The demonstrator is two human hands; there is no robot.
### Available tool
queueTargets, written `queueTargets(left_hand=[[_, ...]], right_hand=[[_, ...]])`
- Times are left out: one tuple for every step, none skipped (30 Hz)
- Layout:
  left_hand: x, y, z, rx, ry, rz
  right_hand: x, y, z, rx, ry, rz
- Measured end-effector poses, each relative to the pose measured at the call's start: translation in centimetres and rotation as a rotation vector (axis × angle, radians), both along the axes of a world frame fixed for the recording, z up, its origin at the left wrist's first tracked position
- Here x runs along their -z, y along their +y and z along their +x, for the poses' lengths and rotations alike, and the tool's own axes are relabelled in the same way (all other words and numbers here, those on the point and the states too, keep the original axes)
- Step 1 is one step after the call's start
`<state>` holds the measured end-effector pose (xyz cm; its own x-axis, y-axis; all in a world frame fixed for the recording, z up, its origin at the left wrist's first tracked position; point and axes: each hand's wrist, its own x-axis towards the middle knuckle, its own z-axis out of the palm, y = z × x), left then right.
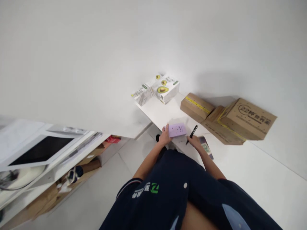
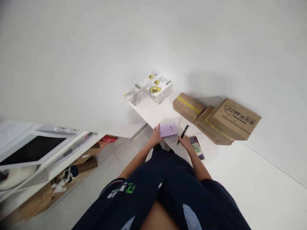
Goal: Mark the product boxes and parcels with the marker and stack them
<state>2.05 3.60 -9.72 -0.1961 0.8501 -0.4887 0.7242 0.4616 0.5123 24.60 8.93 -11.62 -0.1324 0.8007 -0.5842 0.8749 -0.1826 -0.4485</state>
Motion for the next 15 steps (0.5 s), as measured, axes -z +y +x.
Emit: queueTargets(left_hand=[[0.1,0.0,-0.1,-0.001,0.007,0.006],[0.2,0.1,-0.1,0.000,0.011,0.005],[0.2,0.1,-0.2,0.000,0.016,-0.004],[0.2,0.2,-0.2,0.001,0.020,-0.013],[0.2,0.2,-0.2,0.002,0.022,-0.020],[0.1,0.2,-0.2,0.003,0.023,-0.024],[0.1,0.2,-0.2,0.004,0.022,-0.024],[0.0,0.2,-0.2,0.004,0.021,-0.024],[0.0,0.2,-0.2,0.003,0.020,-0.029],[0.0,0.2,-0.3,0.002,0.020,-0.035],[0.0,0.2,-0.3,0.001,0.022,-0.041],[0.1,0.2,-0.3,0.001,0.024,-0.044],[0.2,0.2,-0.4,0.001,0.028,-0.039],[0.3,0.2,-0.4,0.000,0.031,-0.040],[0.4,0.2,-0.5,-0.005,0.037,-0.042]], right_hand=[[0.4,0.1,-0.1,-0.032,-0.018,-0.006],[0.8,0.2,-0.3,-0.066,-0.039,-0.012],[1.1,0.2,-0.6,-0.083,-0.054,-0.014],[1.4,0.2,-0.9,-0.100,-0.071,-0.016],[1.5,0.2,-1.1,-0.114,-0.087,-0.020],[1.7,0.2,-1.4,-0.129,-0.103,-0.023],[1.8,0.1,-1.5,-0.145,-0.119,-0.025],[1.8,0.1,-1.6,-0.162,-0.135,-0.028],[1.9,0.1,-1.5,-0.175,-0.150,-0.032],[1.9,0.0,-1.3,-0.183,-0.160,-0.033],[1.9,-0.1,-1.0,-0.183,-0.162,-0.027],[1.9,-0.3,-0.5,-0.172,-0.160,-0.011],[1.9,-0.6,0.1,-0.157,-0.145,0.026],[2.1,-0.9,0.9,-0.128,-0.146,0.078],[2.4,-1.3,1.8,-0.097,-0.168,0.148]])
